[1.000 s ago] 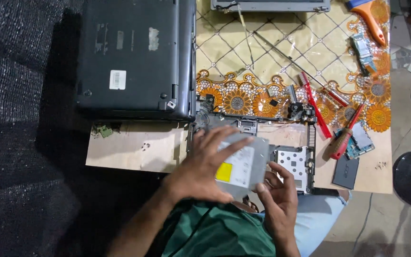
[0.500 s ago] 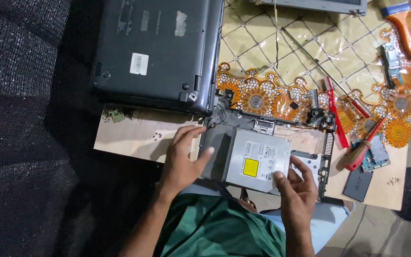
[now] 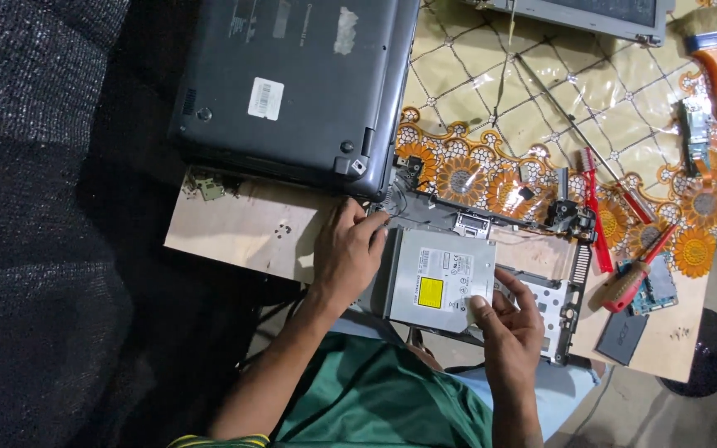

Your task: The person removes a hard drive from a disassembled laptop chassis and places it on the table. They then pick up the laptop motherboard, flip it over, and connect a ribbon cable to the board before placing it back into the chassis.

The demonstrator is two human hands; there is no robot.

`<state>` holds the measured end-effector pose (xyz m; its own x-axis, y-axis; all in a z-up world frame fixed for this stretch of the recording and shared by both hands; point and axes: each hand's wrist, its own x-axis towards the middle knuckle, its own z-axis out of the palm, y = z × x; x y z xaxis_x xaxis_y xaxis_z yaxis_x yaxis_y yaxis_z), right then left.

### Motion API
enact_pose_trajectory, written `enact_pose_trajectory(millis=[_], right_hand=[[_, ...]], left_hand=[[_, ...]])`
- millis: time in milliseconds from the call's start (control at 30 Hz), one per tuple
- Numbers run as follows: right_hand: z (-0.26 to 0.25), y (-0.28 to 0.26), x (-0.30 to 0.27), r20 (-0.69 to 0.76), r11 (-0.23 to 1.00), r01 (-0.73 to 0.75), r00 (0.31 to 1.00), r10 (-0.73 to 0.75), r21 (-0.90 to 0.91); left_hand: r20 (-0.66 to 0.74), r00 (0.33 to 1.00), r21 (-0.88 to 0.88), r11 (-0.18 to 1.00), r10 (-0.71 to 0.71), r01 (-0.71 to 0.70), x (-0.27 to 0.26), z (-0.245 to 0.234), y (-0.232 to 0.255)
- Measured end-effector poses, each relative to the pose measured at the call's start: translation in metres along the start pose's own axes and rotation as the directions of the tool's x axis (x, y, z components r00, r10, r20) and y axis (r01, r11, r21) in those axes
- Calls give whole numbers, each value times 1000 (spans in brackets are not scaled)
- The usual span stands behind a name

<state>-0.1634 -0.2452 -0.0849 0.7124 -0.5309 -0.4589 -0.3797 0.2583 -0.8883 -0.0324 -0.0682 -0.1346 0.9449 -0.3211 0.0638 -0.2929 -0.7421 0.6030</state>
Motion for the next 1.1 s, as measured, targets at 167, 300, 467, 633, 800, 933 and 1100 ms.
enact_pose_trajectory(millis=[167,300,467,633,800,933,1100], right_hand=[[4,-1,5,10,1000,-5,1000,5,-20],[7,2,8,37,1000,-6,999,6,-7],[10,4,9,38,999,-11,999,9,43],[0,9,5,25,988,10,1000,-14,151],[5,8,-10,75,990,37,996,-48,134],[29,23,-19,117,961,31,991,-65,273],[48,33,-27,386,952,-14,916,-111,307]], left_hand=[[-156,987,-160,985,45,-70,3,-7,2],[-194,979,-412,911,-63,-23,3,-16,2],[-125,973,-576,813,-193,87,-7,-21,-6],[5,962,-603,767,-273,221,-28,-38,-1],[472,843,-633,567,-257,527,-45,-65,-3],[526,832,-687,489,-176,537,-54,-79,-17],[363,911,-822,393,-195,412,-66,-85,-42]])
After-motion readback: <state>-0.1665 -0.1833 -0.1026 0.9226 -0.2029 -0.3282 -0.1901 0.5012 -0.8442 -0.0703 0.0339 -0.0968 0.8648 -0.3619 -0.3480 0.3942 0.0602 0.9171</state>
